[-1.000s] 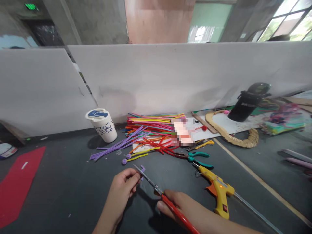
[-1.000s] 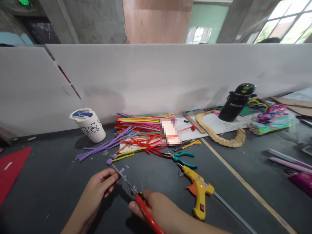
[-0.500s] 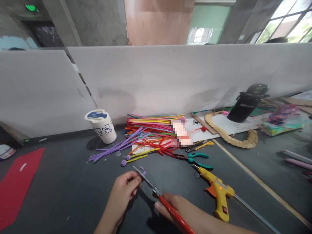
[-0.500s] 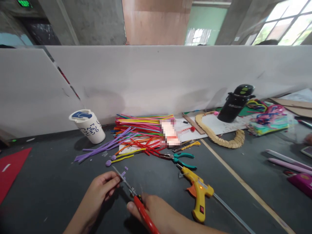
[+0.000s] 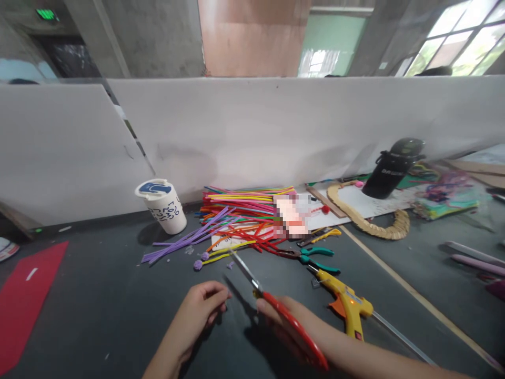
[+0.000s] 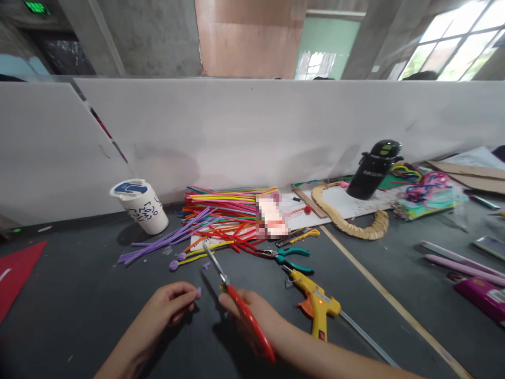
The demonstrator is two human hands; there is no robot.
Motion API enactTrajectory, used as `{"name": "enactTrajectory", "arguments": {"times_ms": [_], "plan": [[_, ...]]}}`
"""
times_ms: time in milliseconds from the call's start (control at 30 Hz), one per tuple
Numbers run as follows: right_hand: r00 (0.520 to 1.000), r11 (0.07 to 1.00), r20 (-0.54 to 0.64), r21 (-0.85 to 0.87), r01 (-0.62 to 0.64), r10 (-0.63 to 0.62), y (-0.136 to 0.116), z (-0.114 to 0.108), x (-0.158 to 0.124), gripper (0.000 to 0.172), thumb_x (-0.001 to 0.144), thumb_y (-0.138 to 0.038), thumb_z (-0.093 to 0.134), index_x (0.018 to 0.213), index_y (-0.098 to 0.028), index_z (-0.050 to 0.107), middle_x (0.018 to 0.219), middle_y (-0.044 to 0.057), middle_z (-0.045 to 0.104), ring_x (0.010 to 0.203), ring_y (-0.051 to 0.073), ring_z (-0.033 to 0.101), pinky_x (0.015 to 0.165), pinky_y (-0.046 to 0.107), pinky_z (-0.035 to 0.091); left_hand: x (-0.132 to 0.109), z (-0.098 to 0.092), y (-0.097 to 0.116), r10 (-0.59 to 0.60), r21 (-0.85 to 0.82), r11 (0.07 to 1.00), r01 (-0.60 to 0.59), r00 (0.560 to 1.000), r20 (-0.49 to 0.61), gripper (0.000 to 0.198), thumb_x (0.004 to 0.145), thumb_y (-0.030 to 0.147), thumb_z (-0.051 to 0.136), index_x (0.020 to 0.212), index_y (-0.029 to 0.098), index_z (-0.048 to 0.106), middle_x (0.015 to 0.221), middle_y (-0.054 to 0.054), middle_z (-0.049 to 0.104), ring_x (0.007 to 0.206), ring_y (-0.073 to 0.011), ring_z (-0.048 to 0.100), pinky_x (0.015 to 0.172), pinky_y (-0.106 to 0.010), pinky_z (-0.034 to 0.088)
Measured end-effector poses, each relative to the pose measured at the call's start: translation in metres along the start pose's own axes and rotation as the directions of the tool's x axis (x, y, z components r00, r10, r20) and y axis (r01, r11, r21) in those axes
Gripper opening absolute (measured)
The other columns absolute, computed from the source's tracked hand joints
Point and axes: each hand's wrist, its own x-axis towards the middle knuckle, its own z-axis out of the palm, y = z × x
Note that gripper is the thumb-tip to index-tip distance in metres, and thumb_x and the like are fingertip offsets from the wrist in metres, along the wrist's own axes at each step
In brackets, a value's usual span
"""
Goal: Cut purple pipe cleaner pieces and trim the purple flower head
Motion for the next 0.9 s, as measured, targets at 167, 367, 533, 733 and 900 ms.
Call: {"name": "enactTrajectory", "arguments": {"times_ms": [167,367,533,733,900], "plan": [[0.999,0.999,-0.020,-0.039,0.028,-0.029,-0.016,-0.006,0.001,0.030,0.081,-0.041,0.039,0.059,-0.022,0.032,0.038,-0.011,0.026,0.028,0.006,0.026,0.030,0.018,0.021,-0.004,0.004,0.008,-0.002,-0.122,0.992,0.001,1.000,-0.007,0.020,0.064,0.032,0.060,0.062,0.012,0.058,0.047,0.004,0.048,0.035,-0.0029,0.025,0.038,-0.018,0.013],[0.974,0.946,-0.068,-0.262,0.192,-0.217,-0.005,-0.001,0.001,0.025,0.071,-0.033,0.057,0.060,-0.017,0.042,0.052,-0.007,0.038,0.046,0.005,0.032,0.042,0.017,0.025,-0.014,0.005,0.017,0.053,-0.205,0.977,-0.066,0.996,-0.067,0.021,0.066,0.035,0.058,0.060,0.015,0.056,0.046,0.006,0.045,0.037,-0.0047,0.028,0.039,-0.018,0.016],[0.970,0.973,-0.088,-0.078,0.219,-0.225,-0.021,0.008,0.004,0.009,0.067,-0.017,0.053,0.066,-0.017,0.044,0.049,-0.009,0.039,0.039,0.003,0.032,0.040,0.016,0.026,-0.018,0.016,0.013,0.044,-0.089,0.995,-0.036,0.994,0.095,0.022,0.068,0.036,0.056,0.062,0.014,0.057,0.051,0.003,0.048,0.039,-0.0052,0.032,0.040,-0.018,0.018],[0.970,0.971,-0.086,-0.101,0.219,-0.227,-0.036,0.014,0.009,0.011,0.064,-0.009,0.049,0.057,-0.016,0.044,0.044,-0.010,0.037,0.037,0.002,0.032,0.039,0.014,0.025,-0.023,0.017,0.017,0.132,0.073,0.988,-0.138,0.987,0.086,0.024,0.070,0.033,0.055,0.055,0.014,0.055,0.045,0.005,0.040,0.041,-0.0070,0.033,0.041,-0.019,0.021],[0.969,0.970,-0.118,-0.130,0.203,-0.219,-0.034,0.011,0.014,0.010,0.066,-0.008,0.045,0.061,-0.017,0.044,0.043,-0.011,0.035,0.034,0.003,0.031,0.038,0.015,0.024,-0.021,0.017,0.018,0.097,0.029,0.995,-0.098,0.994,0.054,0.020,0.069,0.032,0.057,0.059,0.014,0.057,0.049,0.003,0.046,0.041,-0.0067,0.035,0.040,-0.019,0.021]]}}
